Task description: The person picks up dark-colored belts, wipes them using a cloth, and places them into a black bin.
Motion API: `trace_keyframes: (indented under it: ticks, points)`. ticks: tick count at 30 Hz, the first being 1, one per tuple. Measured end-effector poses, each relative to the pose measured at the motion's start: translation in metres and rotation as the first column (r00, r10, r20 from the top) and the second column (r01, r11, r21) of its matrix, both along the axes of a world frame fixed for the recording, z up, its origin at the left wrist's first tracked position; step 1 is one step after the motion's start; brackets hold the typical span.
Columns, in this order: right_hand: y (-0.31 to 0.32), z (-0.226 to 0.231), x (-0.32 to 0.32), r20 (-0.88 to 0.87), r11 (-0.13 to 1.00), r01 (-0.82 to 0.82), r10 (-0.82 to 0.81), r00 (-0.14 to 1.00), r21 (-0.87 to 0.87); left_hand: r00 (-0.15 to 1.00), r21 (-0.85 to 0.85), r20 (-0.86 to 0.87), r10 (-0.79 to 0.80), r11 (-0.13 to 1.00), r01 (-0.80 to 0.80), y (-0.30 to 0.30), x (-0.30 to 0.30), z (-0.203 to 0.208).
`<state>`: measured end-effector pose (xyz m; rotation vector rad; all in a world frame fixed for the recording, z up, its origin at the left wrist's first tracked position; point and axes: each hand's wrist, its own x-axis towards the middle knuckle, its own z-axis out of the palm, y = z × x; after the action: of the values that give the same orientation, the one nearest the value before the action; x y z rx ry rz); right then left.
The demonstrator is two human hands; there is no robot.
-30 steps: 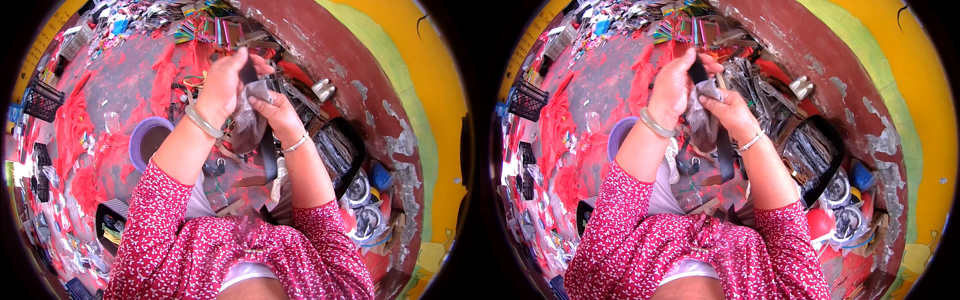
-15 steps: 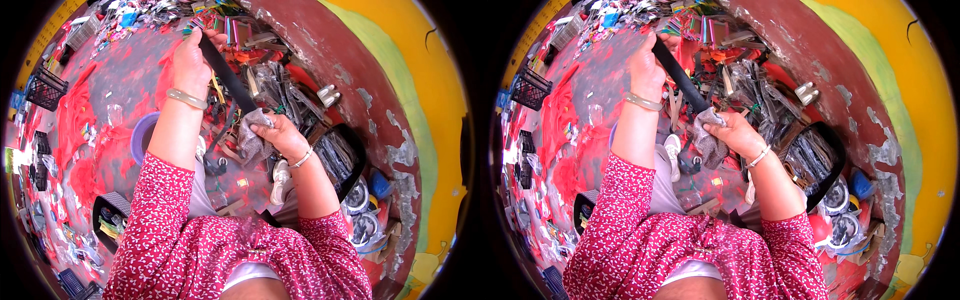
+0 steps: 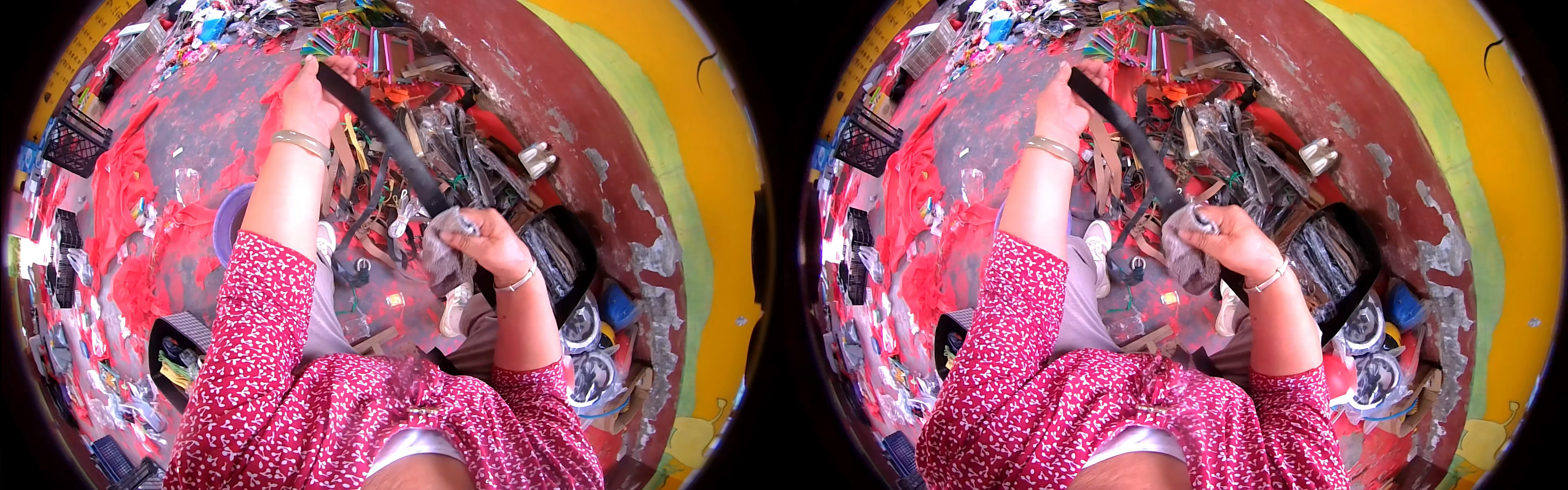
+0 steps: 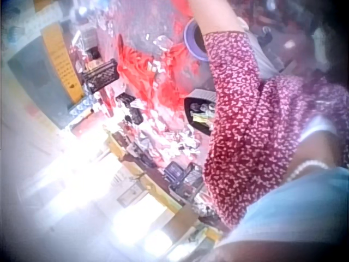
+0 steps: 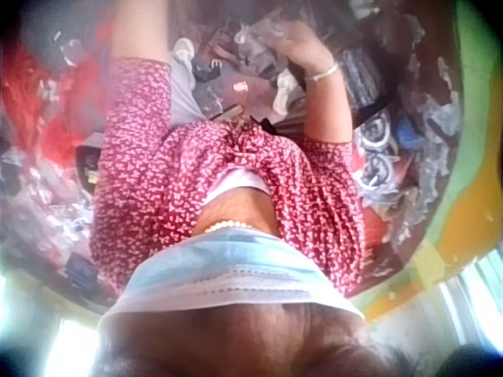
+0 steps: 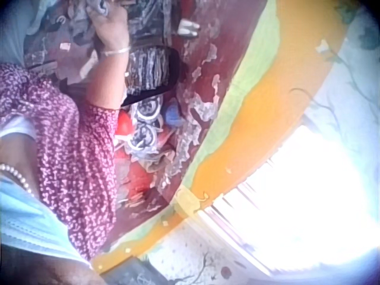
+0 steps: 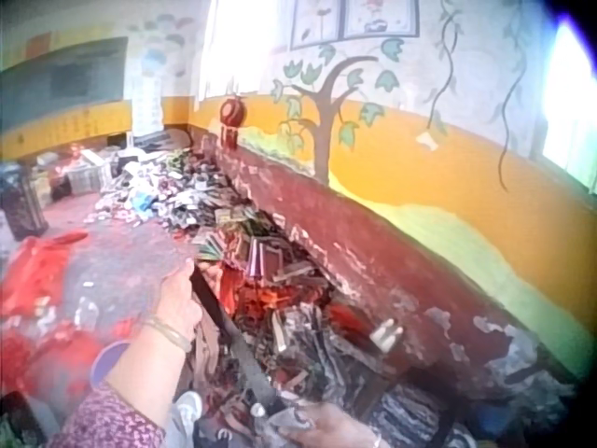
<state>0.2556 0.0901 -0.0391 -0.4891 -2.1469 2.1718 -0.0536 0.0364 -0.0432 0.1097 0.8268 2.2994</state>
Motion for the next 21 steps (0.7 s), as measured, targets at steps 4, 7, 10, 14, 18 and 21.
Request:
trace_keyframes:
  ticks: [4, 7, 10, 14, 18, 21]
  points:
    - [0.008, 0.009, -0.004, -0.164, 0.975, 0.115, -0.147, 0.975, -0.189, 0.973, 0.108, 0.113, -0.201, 0.976, 0.189, 0.016, 0.028, -0.005]
    - [0.007, 0.017, -0.010, -0.264, 0.978, 0.155, -0.187, 0.946, -0.138, 0.942, 0.013, 0.239, -0.235, 0.971, 0.238, 0.028, 0.044, -0.019]
    - [0.008, 0.015, -0.014, -0.388, 0.957, 0.235, -0.284, 0.877, -0.168, 0.914, 0.062, 0.213, -0.346, 0.938, 0.341, 0.033, 0.055, -0.035]
    - [0.013, 0.017, -0.016, -0.492, 0.883, 0.286, -0.448, 0.746, -0.371, 0.699, -0.081, 0.149, -0.699, 0.696, 0.713, 0.034, 0.074, -0.033]
    - [0.023, 0.020, -0.021, -0.439, 0.831, 0.368, -0.539, 0.719, -0.418, 0.448, -0.200, 0.007, -0.894, 0.437, 0.877, 0.030, 0.104, -0.014]
    - [0.022, 0.023, -0.027, -0.360, 0.834, 0.353, -0.513, 0.780, -0.425, 0.431, -0.188, -0.105, -0.896, 0.444, 0.876, 0.019, 0.124, 0.013]
